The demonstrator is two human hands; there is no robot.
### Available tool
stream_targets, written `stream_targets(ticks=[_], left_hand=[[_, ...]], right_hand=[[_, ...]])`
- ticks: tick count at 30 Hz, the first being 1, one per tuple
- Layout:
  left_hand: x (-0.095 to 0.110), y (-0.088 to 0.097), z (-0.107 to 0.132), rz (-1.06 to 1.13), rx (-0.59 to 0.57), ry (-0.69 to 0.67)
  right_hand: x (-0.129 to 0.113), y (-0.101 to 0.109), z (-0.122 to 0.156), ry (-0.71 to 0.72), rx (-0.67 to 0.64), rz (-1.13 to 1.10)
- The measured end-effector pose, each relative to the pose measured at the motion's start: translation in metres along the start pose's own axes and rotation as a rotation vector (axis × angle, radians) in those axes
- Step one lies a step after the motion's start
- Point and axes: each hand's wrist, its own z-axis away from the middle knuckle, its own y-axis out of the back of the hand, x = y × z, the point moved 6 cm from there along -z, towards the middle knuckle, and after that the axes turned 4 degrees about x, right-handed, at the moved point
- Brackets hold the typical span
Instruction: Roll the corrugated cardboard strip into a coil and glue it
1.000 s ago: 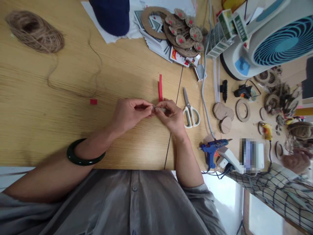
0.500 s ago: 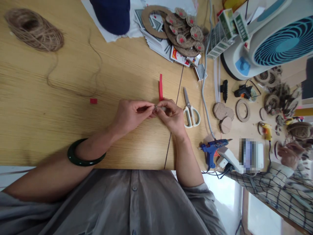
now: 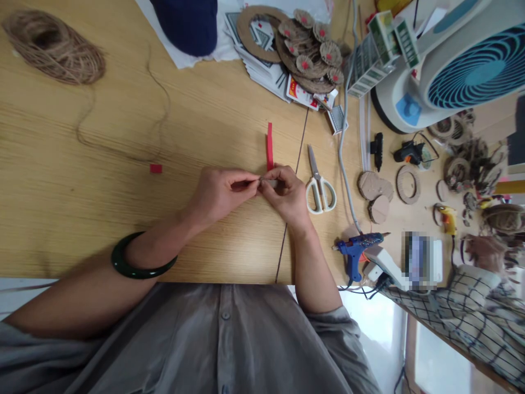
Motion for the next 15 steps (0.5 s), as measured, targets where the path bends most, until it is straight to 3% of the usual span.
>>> stream_targets(ticks=[15], left_hand=[[0.0005, 0.0019, -0.0005, -0.041, 0.024, 0.012]], right_hand=[[-0.0008, 0.0017, -0.0002, 0.013, 0.014, -0.014]])
